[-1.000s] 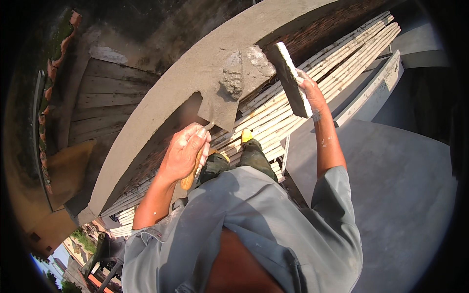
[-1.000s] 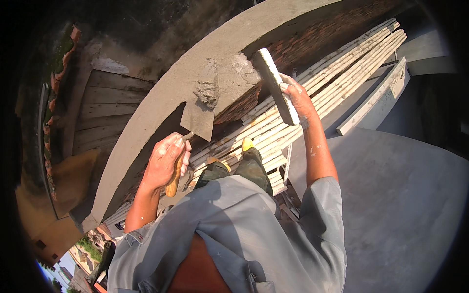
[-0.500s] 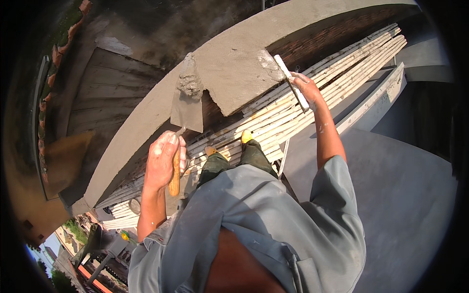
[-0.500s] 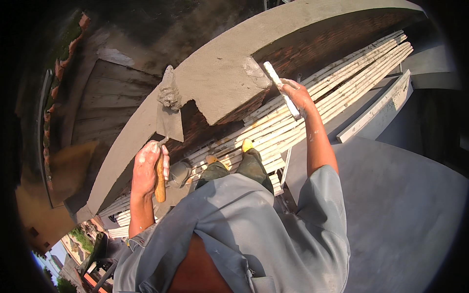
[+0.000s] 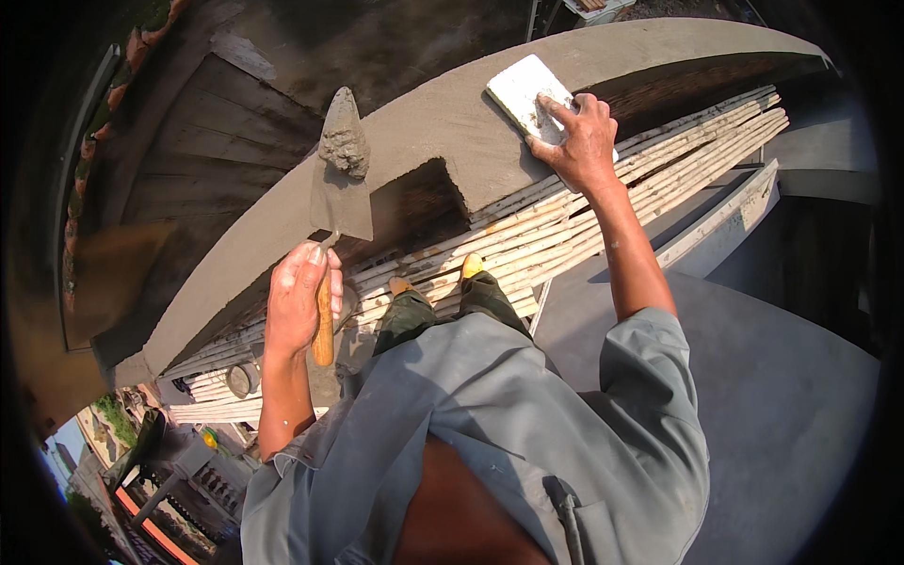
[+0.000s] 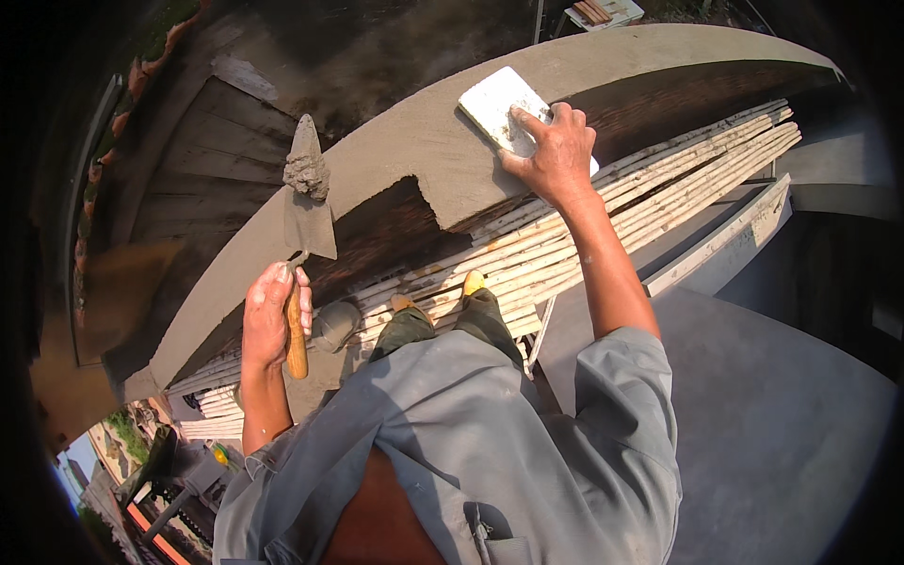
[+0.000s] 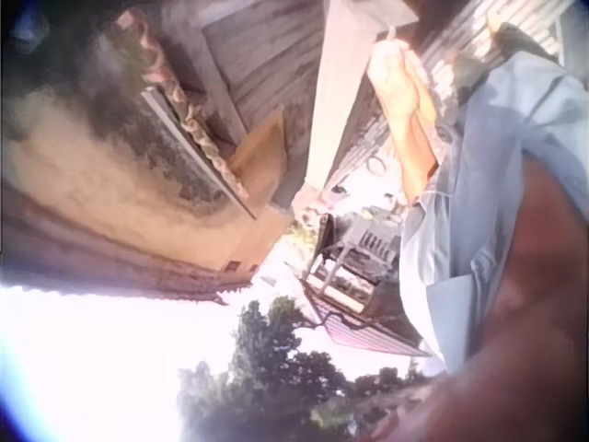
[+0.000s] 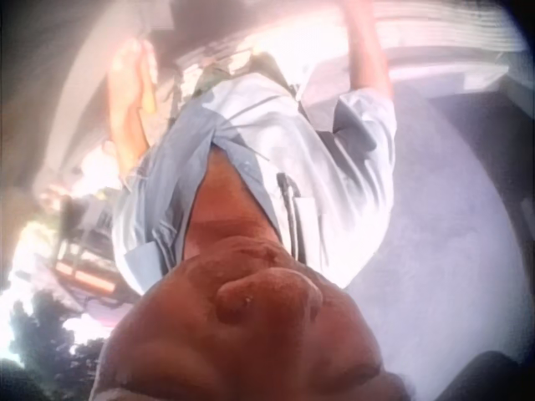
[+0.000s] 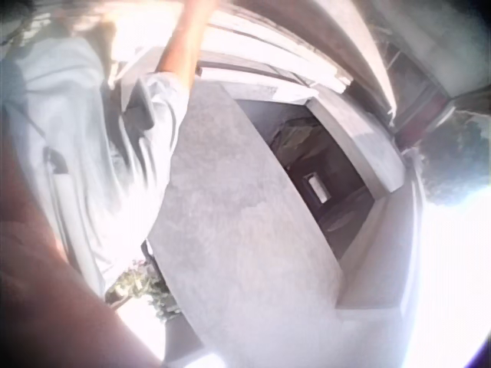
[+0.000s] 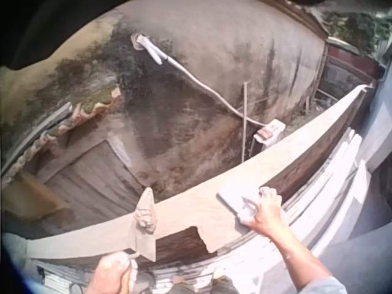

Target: The person scoops wet cement with a trowel and applies it to a brick wall, then smooths the surface with a float. The person repeats this process along the wall, occasionally scraping excess cement from the float back onto the trowel.

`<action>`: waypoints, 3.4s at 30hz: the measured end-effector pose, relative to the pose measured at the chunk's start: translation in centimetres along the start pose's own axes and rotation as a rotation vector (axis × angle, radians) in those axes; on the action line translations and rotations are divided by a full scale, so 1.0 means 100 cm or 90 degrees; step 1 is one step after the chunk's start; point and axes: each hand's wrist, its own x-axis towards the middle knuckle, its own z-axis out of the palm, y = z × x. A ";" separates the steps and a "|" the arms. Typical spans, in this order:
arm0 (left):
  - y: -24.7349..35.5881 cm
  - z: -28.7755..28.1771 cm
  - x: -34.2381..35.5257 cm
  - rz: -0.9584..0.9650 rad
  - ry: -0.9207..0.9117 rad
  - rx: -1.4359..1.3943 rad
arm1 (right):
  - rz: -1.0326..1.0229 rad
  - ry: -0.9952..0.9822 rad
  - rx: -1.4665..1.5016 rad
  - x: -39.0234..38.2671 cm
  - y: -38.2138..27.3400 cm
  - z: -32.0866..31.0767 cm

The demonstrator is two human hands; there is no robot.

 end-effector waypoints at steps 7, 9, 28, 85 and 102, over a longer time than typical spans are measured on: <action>-0.010 -0.032 -0.017 0.001 0.049 -0.030 | -0.264 -0.020 0.129 -0.017 -0.107 0.022; -0.010 -0.041 -0.018 0.000 0.064 -0.049 | -0.214 -0.063 0.080 -0.022 -0.096 0.016; -0.033 -0.102 -0.043 0.026 0.184 -0.090 | 0.048 -0.077 -0.010 0.059 -0.086 0.011; 0.020 0.004 0.002 0.190 -0.121 0.017 | 0.289 0.006 1.477 -0.047 -0.153 0.010; 0.046 0.016 0.028 0.557 -0.081 0.672 | 0.335 -0.093 1.777 -0.139 -0.088 0.004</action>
